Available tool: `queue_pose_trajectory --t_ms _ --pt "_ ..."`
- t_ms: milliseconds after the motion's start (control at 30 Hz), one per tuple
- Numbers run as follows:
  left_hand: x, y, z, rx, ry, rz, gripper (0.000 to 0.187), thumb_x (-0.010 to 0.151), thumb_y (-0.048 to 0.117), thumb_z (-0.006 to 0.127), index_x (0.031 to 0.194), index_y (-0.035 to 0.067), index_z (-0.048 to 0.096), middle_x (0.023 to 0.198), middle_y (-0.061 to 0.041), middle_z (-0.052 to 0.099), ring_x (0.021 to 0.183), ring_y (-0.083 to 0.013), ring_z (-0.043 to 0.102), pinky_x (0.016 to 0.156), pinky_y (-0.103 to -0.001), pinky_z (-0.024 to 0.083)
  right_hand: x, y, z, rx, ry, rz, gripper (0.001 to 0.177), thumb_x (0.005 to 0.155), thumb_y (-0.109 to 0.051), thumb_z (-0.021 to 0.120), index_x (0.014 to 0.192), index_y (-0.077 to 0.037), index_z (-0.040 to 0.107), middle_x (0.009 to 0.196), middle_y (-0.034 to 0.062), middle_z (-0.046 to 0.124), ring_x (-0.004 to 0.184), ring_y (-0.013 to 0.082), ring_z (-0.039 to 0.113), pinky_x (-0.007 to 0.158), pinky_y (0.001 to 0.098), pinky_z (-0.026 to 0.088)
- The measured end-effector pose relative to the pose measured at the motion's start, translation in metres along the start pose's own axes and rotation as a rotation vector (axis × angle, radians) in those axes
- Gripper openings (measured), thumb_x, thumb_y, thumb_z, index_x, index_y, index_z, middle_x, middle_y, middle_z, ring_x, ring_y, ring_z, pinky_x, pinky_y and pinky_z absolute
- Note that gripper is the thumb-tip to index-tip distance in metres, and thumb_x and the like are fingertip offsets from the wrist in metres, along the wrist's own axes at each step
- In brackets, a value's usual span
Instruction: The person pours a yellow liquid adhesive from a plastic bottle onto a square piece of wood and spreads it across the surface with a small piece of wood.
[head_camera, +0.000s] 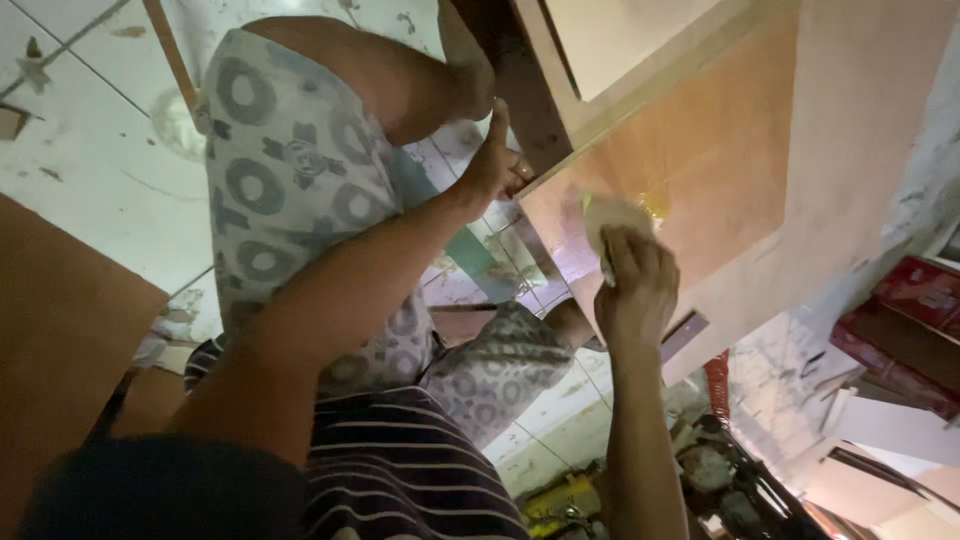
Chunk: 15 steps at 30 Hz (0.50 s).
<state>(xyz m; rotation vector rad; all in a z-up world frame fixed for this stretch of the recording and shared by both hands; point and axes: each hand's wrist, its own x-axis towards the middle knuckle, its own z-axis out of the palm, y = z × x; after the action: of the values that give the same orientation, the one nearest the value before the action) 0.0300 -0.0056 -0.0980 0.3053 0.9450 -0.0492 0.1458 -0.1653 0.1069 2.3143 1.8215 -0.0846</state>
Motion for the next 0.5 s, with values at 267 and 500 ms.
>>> queue_pose_trajectory --t_ms 267,500 --pt "-0.024 0.024 -0.003 0.105 -0.076 -0.033 0.124 0.063 0.099 0.001 0.088 0.001 0.073 0.072 -0.018 0.070 0.075 -0.0315 0.067 0.071 -0.037 0.042 0.013 -0.040 0.007 0.088 -0.118 -0.087 0.045 0.081 -0.012 0.071 0.124 -0.026 0.071 0.118 0.0069 0.072 0.113 0.0344 0.068 0.085 0.0438 0.055" --pt "-0.026 0.024 0.003 0.124 -0.076 -0.032 0.121 0.064 0.100 0.004 0.081 0.001 0.072 0.062 -0.013 0.064 0.063 -0.0241 0.063 0.061 -0.033 0.041 0.067 -0.014 -0.031 0.198 -0.246 0.306 0.050 0.086 -0.007 0.065 0.134 -0.020 0.070 0.123 0.0141 0.073 0.107 0.0450 0.068 0.084 0.0563 0.055"
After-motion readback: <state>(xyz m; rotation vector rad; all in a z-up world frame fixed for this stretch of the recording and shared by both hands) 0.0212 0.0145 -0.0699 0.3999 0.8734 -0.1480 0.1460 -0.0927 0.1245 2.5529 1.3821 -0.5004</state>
